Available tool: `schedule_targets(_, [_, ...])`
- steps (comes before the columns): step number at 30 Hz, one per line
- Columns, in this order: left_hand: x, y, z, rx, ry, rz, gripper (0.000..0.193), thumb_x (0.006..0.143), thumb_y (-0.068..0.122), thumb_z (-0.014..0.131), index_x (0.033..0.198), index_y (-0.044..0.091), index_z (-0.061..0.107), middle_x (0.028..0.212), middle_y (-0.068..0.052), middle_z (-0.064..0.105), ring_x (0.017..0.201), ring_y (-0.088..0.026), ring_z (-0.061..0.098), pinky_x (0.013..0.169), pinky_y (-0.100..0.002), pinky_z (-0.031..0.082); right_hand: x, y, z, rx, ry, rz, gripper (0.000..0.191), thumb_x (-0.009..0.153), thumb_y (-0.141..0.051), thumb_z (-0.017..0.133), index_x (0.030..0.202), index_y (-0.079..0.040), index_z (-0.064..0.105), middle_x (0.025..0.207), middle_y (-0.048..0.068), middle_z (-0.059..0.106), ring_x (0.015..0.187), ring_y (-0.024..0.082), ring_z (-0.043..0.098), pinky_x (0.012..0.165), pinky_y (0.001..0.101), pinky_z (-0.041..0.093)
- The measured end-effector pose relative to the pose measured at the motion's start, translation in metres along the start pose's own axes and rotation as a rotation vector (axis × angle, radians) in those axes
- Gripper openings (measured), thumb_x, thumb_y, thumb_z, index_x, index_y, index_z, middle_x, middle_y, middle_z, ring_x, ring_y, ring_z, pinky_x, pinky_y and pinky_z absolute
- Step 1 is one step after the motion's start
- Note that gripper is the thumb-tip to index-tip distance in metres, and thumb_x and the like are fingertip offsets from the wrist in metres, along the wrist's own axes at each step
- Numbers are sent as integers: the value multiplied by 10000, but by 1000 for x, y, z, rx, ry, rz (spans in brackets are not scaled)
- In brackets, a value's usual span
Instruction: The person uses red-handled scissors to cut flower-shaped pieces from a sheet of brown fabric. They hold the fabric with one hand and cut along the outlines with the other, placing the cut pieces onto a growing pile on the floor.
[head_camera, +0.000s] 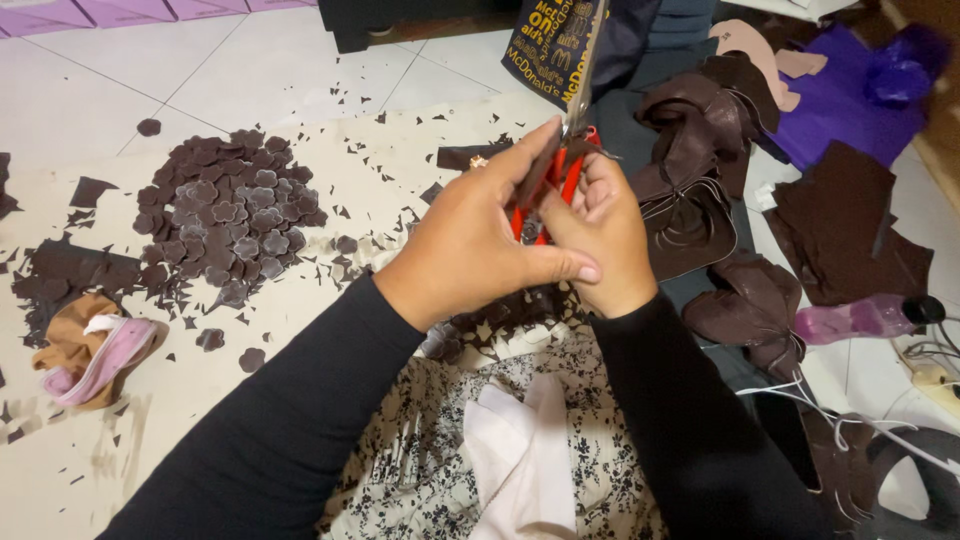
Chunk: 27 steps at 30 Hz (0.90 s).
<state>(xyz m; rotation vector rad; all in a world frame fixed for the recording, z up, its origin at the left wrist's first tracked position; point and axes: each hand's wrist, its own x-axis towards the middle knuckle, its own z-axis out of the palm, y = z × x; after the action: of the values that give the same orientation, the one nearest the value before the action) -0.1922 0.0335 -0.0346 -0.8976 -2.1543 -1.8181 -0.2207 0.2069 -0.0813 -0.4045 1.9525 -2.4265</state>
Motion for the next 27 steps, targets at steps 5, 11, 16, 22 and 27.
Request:
schedule_targets(5, [1,-18,15,-290,93,-176,607,974,240,718,1486,-21,523,1158,-43,725,1034,-84,658,948,-263,554,0,0,0,-82,3,-49,366,984,53,604,1337,47,511,1221,102,664,1101,132,663,993,277,547])
schedule_targets(11, [8,-47,-3,-758,280,-362,251,1071,162,564,1198,-26,671,1023,-57,697,836,-109,600,761,-272,492,-4,-8,3,-34,71,-4,320,1046,-93,654,1322,36,559,1169,70,661,997,97,643,897,266,547])
schedule_targets(16, [11,-53,-17,-824,342,-345,187,1000,84,536,1134,-2,635,1035,-64,730,896,-144,704,865,-330,607,-4,-10,3,-12,-13,-9,407,987,-71,684,1360,-1,537,1095,17,645,973,62,631,894,217,525])
schedule_targets(22, [14,-61,-33,-706,498,-348,159,986,94,600,1131,34,628,1021,-63,709,868,-140,694,804,-317,609,-2,-6,4,-43,-40,84,398,962,-75,707,1330,-10,568,1009,-16,602,814,35,540,715,190,434])
schedule_targets(27, [14,-64,-46,-644,569,-338,182,989,137,673,1145,47,649,1037,-38,714,878,-112,671,741,-281,572,-3,0,7,-81,-140,151,363,986,-112,682,1320,-17,578,960,-36,586,816,20,528,725,183,431])
